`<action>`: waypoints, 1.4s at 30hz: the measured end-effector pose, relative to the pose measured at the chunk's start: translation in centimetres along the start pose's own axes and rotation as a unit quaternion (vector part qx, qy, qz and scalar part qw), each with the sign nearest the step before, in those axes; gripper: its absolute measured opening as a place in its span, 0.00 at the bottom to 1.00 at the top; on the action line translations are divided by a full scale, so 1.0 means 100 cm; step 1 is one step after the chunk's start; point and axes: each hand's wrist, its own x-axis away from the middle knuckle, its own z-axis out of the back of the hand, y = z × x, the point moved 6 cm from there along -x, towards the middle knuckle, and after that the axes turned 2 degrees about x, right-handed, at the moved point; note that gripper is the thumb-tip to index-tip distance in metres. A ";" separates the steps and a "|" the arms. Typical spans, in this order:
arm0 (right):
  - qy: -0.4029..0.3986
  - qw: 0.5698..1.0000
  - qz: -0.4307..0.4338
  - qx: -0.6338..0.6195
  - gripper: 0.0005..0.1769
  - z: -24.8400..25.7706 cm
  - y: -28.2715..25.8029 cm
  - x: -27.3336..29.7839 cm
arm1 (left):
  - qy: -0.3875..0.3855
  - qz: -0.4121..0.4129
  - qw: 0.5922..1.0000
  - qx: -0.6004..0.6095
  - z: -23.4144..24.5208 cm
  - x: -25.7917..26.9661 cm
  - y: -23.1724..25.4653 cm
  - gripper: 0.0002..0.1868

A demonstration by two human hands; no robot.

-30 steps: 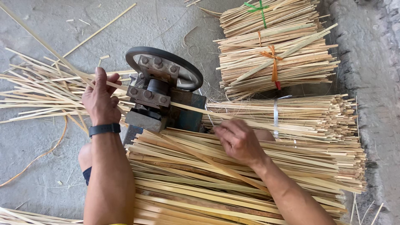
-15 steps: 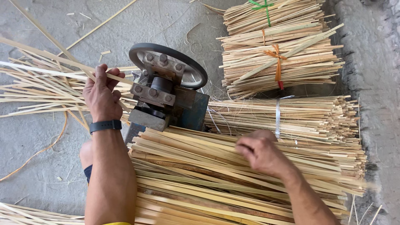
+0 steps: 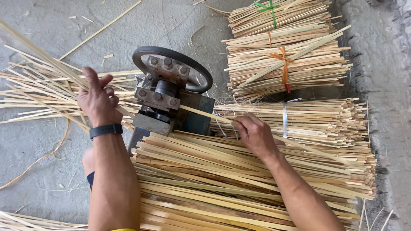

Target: The person sits on the floor and feeds thin bamboo strips through a manual splitting machine. They pull each strip through the blade and place the processed pieces into a growing pile on the floor.

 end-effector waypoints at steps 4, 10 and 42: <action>0.061 0.992 0.091 0.061 0.09 0.019 -0.041 0.005 | -0.031 -0.012 0.998 -0.060 -0.013 0.010 0.003 0.26; -0.301 0.934 0.013 -0.192 0.18 -0.001 -0.059 0.037 | -0.088 0.034 0.996 0.008 -0.021 0.012 0.000 0.17; -0.153 0.984 -0.010 -0.088 0.12 0.017 -0.047 0.018 | -0.037 -0.018 0.998 -0.055 -0.009 0.002 0.006 0.28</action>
